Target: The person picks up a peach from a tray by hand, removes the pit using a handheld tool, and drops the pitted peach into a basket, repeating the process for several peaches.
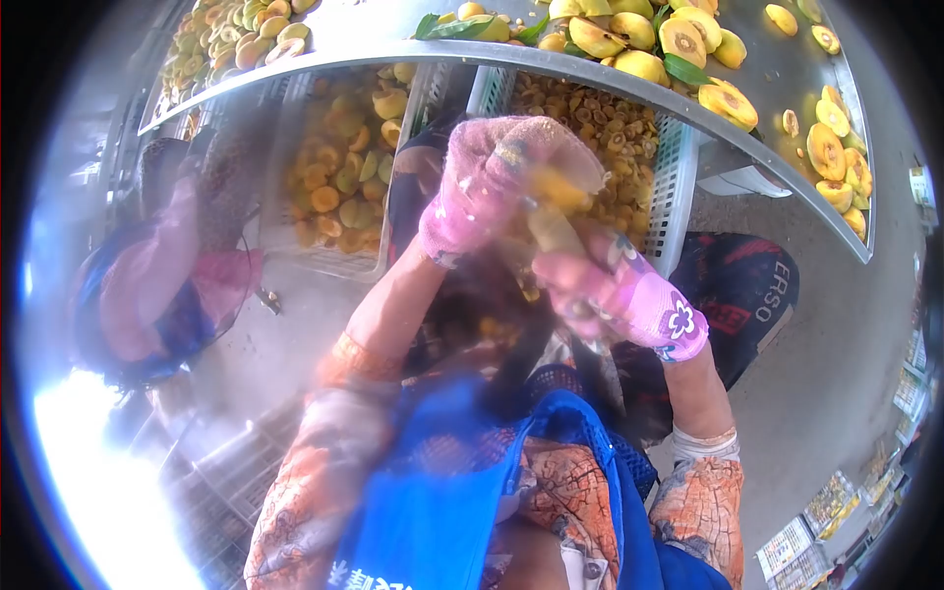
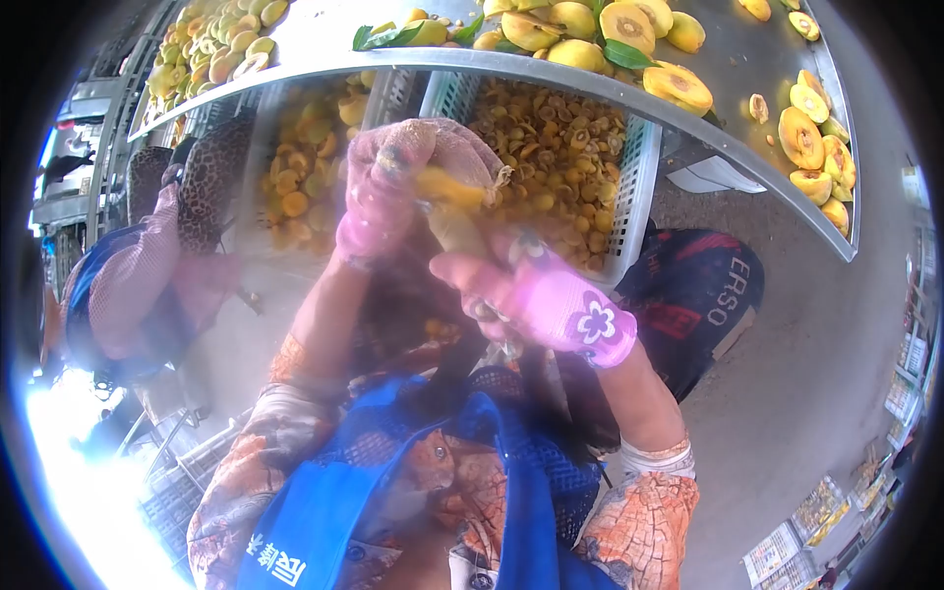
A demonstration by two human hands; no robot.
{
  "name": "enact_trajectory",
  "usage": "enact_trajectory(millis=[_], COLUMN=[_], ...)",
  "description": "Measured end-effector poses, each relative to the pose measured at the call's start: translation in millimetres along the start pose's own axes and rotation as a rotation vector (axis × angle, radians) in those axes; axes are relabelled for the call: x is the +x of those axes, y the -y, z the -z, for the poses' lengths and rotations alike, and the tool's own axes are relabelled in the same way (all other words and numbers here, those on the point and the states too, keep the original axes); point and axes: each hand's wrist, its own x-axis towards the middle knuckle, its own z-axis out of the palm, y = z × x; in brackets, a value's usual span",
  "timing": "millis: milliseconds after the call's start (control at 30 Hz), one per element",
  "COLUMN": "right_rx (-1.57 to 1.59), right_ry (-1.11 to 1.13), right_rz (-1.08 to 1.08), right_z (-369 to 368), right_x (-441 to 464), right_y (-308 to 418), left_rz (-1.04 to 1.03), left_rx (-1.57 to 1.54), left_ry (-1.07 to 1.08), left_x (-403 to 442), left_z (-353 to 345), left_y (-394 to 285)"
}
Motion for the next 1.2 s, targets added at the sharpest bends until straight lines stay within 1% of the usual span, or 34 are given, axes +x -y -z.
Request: enact_trajectory(millis=[67,100,133,167,200,233,267,300,367,433,500,533,567,600,633,667,700,733,767,800,833,900,967,1000,1033,1067,1100,1133,1167,1200], right_rx=[-0.009,-0.114,-0.215,-0.220,-0.169,-0.121,-0.035,-0.044,-0.020,-0.036,-0.060,-0.022,0.016,-0.004,-0.122,-0.237,-0.254,-0.453,-0.647,-0.496,-0.126,0.171,0.238,-0.276,-1.242,-2.215,-2.371,-2.394,-2.185,-2.142], right_ry=[-0.015,-0.050,-0.087,-0.086,-0.013,0.059,0.081,0.076,0.205,0.193,0.177,0.222,0.268,0.267,0.164,0.062,0.063,-0.074,-0.206,-0.110,0.366,0.254,0.165,-0.252,-0.389,-0.497,-0.408,-0.328,-0.538,-0.649], right_rz=[0.000,-0.004,-0.005,0.001,0.013,0.026,0.025,0.020,0.025,0.029,0.034,0.021,0.007,-0.003,0.011,0.027,0.016,0.074,0.138,0.089,0.099,0.334,0.149,0.087,0.077,0.079,-0.244,-0.212,-0.115,-0.012], right_z=[-8.6,-18.3,-24.2,-23.3,-19.8,-16.3,-15.8,-14.0,-12.3,-14.4,-15.4,-14.5,-14.7,-16.3,-18.7,-21.6,-25.9,-30.7,-34.2,-29.9,-15.8,-21.4,14.4,49.4,60.5,74.3,131.6,118.5,107.6,78.7], right_x=[-2.8,-3.1,-2.7,-0.8,1.3,3.6,6.3,8.5,14.3,17.0,20.8,23.8,26.3,29.4,32.1,33.0,31.7,29.6,28.9,23.7,21.2,12.1,33.1,41.0,48.1,52.9,50.1,43.5,40.6,42.6], right_y=[7.1,11.3,13.3,12.8,10.3,7.7,3.0,2.5,3.8,3.4,3.9,4.4,4.8,5.3,4.7,4.3,6.0,8.5,9.0,8.9,12.5,7.2,13.6,1.3,-16.5,-36.3,-63.5,-56.3,-45.8,-34.7], left_rz=[-0.058,-0.064,0.064,0.191,0.275,0.265,0.326,0.389,0.371,0.348,0.297,0.284,0.288,0.288,0.274,0.259,0.242,0.229,0.016,-0.182,-0.176,0.227,0.329,0.351,0.367,0.346,0.369,0.397,0.387,0.404], left_rx=[-0.232,-0.229,-0.310,-0.391,-0.471,-0.476,-0.576,-0.677,-0.687,-0.700,-0.870,-0.883,-0.928,-0.969,-0.979,-0.856,-0.731,-0.735,-0.454,-0.167,0.188,-0.774,-0.849,-0.958,-1.073,-1.068,-1.117,-1.166,-1.158,-1.117], left_ry=[-0.031,-0.033,-0.081,-0.129,-0.181,-0.184,-0.225,-0.269,-0.269,-0.273,-0.256,-0.266,-0.219,-0.173,-0.186,-0.163,-0.142,-0.161,-0.106,-0.051,-0.277,-0.207,-0.365,-0.401,-0.425,-0.440,-0.509,-0.578,-0.599,-0.657], left_x=[-2.7,-1.7,-2.4,-3.2,-1.4,-0.1,0.5,-0.4,-2.1,-2.4,-1.0,-1.5,-1.8,0.2,0.6,-0.2,0.1,2.1,6.5,10.7,6.0,4.9,-1.4,-4.7,-6.0,-8.8,-13.8,-18.3,-20.4,-25.5], left_z=[-2.5,-3.9,-7.3,-11.5,-17.7,-22.1,-26.2,-28.2,-26.3,-24.5,-23.0,-21.5,-19.3,-15.1,-9.3,-1.8,6.2,14.3,25.5,39.8,57.8,91.7,93.1,97.5,101.3,106.1,111.1,117.7,125.6,130.1], left_y=[11.8,10.2,6.2,1.5,-9.9,-10.4,-10.0,-9.0,1.8,2.2,-2.6,-1.9,1.0,-0.7,-3.6,-7.8,-10.9,-8.1,-1.3,9.3,54.0,37.1,29.1,22.2,15.4,9.1,3.5,0.8,0.7,1.0])
